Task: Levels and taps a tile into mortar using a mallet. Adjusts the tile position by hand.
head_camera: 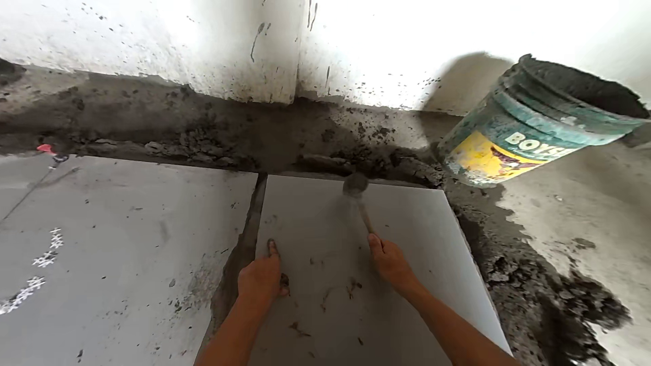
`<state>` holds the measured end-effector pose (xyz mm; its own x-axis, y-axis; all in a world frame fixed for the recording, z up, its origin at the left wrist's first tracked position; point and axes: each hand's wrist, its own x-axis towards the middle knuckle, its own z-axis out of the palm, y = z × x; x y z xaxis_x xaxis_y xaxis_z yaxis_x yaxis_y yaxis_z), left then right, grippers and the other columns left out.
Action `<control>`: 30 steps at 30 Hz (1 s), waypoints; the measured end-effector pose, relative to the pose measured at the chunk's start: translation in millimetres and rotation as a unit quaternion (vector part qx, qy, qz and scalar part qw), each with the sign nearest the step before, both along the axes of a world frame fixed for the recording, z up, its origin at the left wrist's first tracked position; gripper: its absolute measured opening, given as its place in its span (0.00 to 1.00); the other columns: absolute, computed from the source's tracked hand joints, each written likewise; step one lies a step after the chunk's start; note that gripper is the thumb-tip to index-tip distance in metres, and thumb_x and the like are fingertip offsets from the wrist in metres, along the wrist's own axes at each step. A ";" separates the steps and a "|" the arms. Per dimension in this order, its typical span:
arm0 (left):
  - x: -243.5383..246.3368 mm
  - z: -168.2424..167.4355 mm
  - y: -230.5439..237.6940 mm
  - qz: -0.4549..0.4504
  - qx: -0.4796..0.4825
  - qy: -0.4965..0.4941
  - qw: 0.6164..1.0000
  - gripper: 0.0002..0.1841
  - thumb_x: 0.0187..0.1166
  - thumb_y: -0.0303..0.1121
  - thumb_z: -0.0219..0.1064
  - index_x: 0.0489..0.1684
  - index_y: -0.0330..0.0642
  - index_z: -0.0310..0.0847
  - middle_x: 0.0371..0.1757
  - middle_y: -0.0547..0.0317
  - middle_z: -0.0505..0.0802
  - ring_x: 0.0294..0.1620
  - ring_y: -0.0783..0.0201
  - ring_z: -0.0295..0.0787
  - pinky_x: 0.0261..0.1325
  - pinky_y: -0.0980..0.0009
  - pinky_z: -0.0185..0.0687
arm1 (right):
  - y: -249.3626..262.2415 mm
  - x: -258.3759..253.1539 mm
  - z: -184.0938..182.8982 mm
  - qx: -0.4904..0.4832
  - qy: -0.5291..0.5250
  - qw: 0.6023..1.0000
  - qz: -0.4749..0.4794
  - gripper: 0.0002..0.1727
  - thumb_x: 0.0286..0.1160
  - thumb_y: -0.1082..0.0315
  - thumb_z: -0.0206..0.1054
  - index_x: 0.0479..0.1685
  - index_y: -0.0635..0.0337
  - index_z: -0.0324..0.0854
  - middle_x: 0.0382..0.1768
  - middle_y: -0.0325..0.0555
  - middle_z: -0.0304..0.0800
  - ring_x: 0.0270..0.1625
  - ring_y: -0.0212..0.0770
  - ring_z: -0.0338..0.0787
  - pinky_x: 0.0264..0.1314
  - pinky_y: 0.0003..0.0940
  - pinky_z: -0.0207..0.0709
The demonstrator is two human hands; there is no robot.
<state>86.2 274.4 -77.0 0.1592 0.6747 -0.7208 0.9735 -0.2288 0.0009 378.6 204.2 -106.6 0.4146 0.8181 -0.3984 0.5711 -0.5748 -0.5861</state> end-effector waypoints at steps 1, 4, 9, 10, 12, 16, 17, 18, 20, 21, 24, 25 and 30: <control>1.2 -0.1 -0.6 -0.003 0.003 0.004 1.000 0.61 0.69 0.51 0.79 0.98 0.47 0.33 0.66 0.40 0.88 0.64 0.39 0.89 0.59 0.44 0.87 | -4.9 14.7 2.2 -0.009 0.022 0.999 -0.025 0.35 0.94 0.42 0.43 0.32 0.63 0.80 0.21 0.48 0.74 0.24 0.46 0.77 0.29 0.46 0.73; 3.8 -2.9 0.1 -0.009 0.013 0.014 1.000 0.60 0.68 0.52 0.80 0.97 0.45 0.37 0.66 0.39 0.89 0.64 0.38 0.89 0.59 0.44 0.87 | -20.3 52.0 11.6 0.038 0.050 0.992 -0.106 0.37 0.92 0.36 0.42 0.29 0.61 0.78 0.15 0.43 0.71 0.14 0.40 0.72 0.17 0.39 0.70; 4.8 -5.6 -0.7 -0.022 0.023 0.027 0.999 0.63 0.67 0.56 0.80 0.97 0.44 0.32 0.67 0.37 0.88 0.64 0.37 0.89 0.61 0.44 0.87 | -54.1 94.2 20.2 0.020 0.095 0.963 -0.253 0.38 0.92 0.36 0.39 0.37 0.63 0.77 0.15 0.40 0.66 0.12 0.36 0.67 0.15 0.33 0.67; 3.9 -5.8 0.4 -0.017 0.024 0.028 0.999 0.64 0.67 0.56 0.80 0.98 0.44 0.32 0.67 0.36 0.87 0.64 0.37 0.89 0.61 0.43 0.86 | -59.9 97.4 21.5 0.044 0.101 0.954 -0.280 0.37 0.92 0.36 0.38 0.35 0.61 0.75 0.14 0.39 0.65 0.11 0.35 0.65 0.13 0.32 0.66; 2.5 -9.0 -3.2 -0.015 0.024 0.036 0.999 0.64 0.66 0.58 0.80 0.98 0.45 0.32 0.68 0.35 0.87 0.64 0.36 0.89 0.61 0.43 0.86 | -87.5 110.0 10.7 0.040 0.079 0.953 -0.290 0.39 0.92 0.35 0.36 0.35 0.64 0.75 0.16 0.43 0.68 0.13 0.40 0.69 0.18 0.40 0.70; 0.8 -15.5 -2.4 -0.017 0.039 0.053 0.998 0.65 0.65 0.60 0.80 0.97 0.46 0.31 0.65 0.34 0.88 0.62 0.35 0.90 0.60 0.42 0.87 | -119.3 123.4 16.5 0.006 0.082 0.945 -0.317 0.38 0.91 0.35 0.39 0.36 0.61 0.77 0.15 0.40 0.67 0.12 0.37 0.67 0.15 0.34 0.68; 0.1 -17.2 -2.3 -0.019 0.043 0.056 0.997 0.65 0.65 0.60 0.80 0.97 0.46 0.32 0.65 0.34 0.88 0.62 0.35 0.90 0.59 0.42 0.87 | -127.5 123.0 14.8 0.014 0.071 0.948 -0.311 0.38 0.92 0.35 0.38 0.35 0.61 0.76 0.15 0.41 0.68 0.13 0.38 0.69 0.16 0.37 0.69; -1.0 -19.1 -3.9 -0.023 0.046 0.059 0.997 0.65 0.65 0.60 0.80 0.97 0.45 0.32 0.65 0.34 0.88 0.62 0.35 0.90 0.59 0.41 0.87 | -140.6 121.6 8.8 0.010 0.060 0.952 -0.300 0.38 0.92 0.36 0.37 0.35 0.62 0.77 0.17 0.44 0.70 0.15 0.42 0.72 0.19 0.41 0.72; -2.2 -21.9 -6.1 -0.032 0.050 0.061 0.996 0.65 0.65 0.62 0.79 0.97 0.44 0.33 0.64 0.34 0.89 0.62 0.35 0.90 0.60 0.41 0.87 | -161.4 114.9 3.9 -0.019 0.072 0.951 -0.299 0.39 0.91 0.34 0.37 0.36 0.62 0.78 0.17 0.44 0.71 0.14 0.42 0.72 0.19 0.42 0.72; -2.9 -22.7 -6.9 -0.029 0.051 0.059 0.997 0.65 0.65 0.62 0.79 0.97 0.45 0.32 0.64 0.34 0.89 0.62 0.35 0.90 0.60 0.41 0.86 | -167.7 109.2 5.3 -0.010 0.085 0.947 -0.309 0.38 0.91 0.34 0.38 0.35 0.61 0.77 0.15 0.41 0.68 0.12 0.39 0.69 0.15 0.38 0.69; -8.0 -24.4 -7.4 -0.014 0.047 0.044 0.998 0.65 0.66 0.61 0.79 0.98 0.47 0.29 0.66 0.32 0.88 0.64 0.33 0.89 0.62 0.39 0.85 | -197.0 85.8 -0.5 0.020 0.056 0.950 -0.308 0.39 0.91 0.36 0.38 0.32 0.62 0.79 0.17 0.44 0.72 0.16 0.43 0.73 0.21 0.44 0.72; -10.0 -24.8 -8.0 -0.013 0.048 0.039 0.998 0.65 0.67 0.60 0.79 0.98 0.47 0.30 0.66 0.31 0.87 0.65 0.32 0.88 0.63 0.38 0.84 | -211.1 77.9 -6.4 0.013 0.051 0.951 -0.304 0.40 0.91 0.37 0.39 0.32 0.64 0.80 0.19 0.47 0.75 0.19 0.46 0.76 0.25 0.48 0.74; -9.0 -25.8 -4.5 -0.031 0.053 0.064 0.996 0.65 0.67 0.62 0.78 0.98 0.49 0.28 0.66 0.30 0.87 0.65 0.32 0.88 0.63 0.37 0.84 | -282.1 59.2 -18.0 0.039 0.000 0.961 -0.272 0.39 0.87 0.34 0.40 0.24 0.58 0.80 0.16 0.41 0.75 0.20 0.41 0.78 0.25 0.45 0.74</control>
